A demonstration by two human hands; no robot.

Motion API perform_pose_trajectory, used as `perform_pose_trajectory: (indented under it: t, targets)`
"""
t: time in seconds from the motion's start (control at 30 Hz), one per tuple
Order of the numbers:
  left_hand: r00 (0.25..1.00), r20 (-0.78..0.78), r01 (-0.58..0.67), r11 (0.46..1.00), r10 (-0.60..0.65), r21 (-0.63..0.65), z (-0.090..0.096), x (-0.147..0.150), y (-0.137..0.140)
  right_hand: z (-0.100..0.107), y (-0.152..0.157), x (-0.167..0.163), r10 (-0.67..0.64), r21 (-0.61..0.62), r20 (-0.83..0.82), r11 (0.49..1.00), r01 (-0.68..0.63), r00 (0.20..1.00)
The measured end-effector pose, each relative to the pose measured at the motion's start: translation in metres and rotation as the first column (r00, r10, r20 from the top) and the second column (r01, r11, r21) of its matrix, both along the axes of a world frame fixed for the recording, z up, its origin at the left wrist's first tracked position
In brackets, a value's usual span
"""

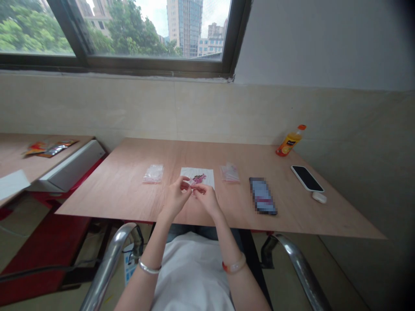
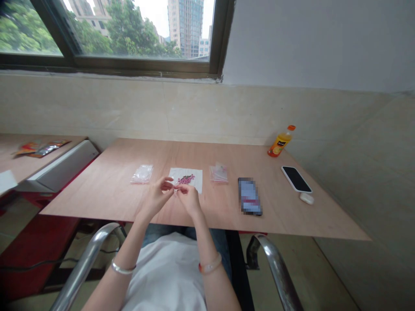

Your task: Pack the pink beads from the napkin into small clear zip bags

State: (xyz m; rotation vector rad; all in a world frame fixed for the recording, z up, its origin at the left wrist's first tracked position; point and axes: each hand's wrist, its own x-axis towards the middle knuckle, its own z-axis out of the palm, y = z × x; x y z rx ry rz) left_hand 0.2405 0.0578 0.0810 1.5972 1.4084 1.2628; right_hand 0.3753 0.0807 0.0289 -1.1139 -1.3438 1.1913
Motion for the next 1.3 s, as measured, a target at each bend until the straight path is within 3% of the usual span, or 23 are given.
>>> perform_pose_trajectory:
  t: [0.13,0.23,0.3,0.4,0.5,0.7,0.83,0.93,1.17,1.3]
  targets:
    - [0.976,-0.133,0.175,0.984,-0.17,0.026,0.001,-0.004,-0.003,0.007,0.001,0.006,0.023,-0.024,-0.015,0.999,-0.024,1.0]
    - [0.921,-0.337,0.22,0.975,-0.193,0.041,-0.002,-0.005,-0.005,0.016,-0.001,0.012,0.037,-0.056,0.027,0.998,-0.036,0.999]
    - [0.89,-0.412,0.225,0.974,-0.195,0.025,-0.005,-0.005,-0.006,0.021,-0.002,0.017,0.116,-0.075,0.036,0.991,-0.113,0.993]
    - [0.897,-0.388,0.229,0.973,-0.212,-0.003,-0.011,-0.003,-0.006,0.027,-0.003,0.025,0.263,-0.072,0.043,0.963,-0.26,0.964]
    - [0.91,-0.355,0.226,0.974,-0.213,-0.005,-0.018,-0.003,-0.005,0.028,-0.002,0.03,0.331,-0.054,0.069,0.943,-0.328,0.941]
    - [0.926,-0.349,0.177,0.983,-0.148,0.053,-0.019,-0.002,-0.004,0.025,0.0,0.03,0.266,-0.048,0.076,0.964,-0.263,0.961]
    - [0.963,-0.221,0.175,0.98,-0.151,0.092,-0.017,0.0,-0.002,0.023,0.0,0.026,0.281,-0.109,-0.06,0.952,-0.286,0.958]
    - [0.973,-0.17,0.177,0.978,-0.157,0.113,-0.022,0.0,0.0,0.023,-0.002,0.022,0.31,-0.076,-0.109,0.945,-0.319,0.945]
    - [0.963,-0.256,0.132,0.972,-0.08,0.194,-0.029,0.0,0.002,0.032,-0.007,0.015,0.253,0.021,-0.004,0.967,-0.253,0.967]
    - [0.953,-0.3,0.102,0.968,-0.03,0.23,-0.03,0.001,0.002,0.029,-0.005,0.011,0.096,0.052,0.008,0.994,-0.097,0.995]
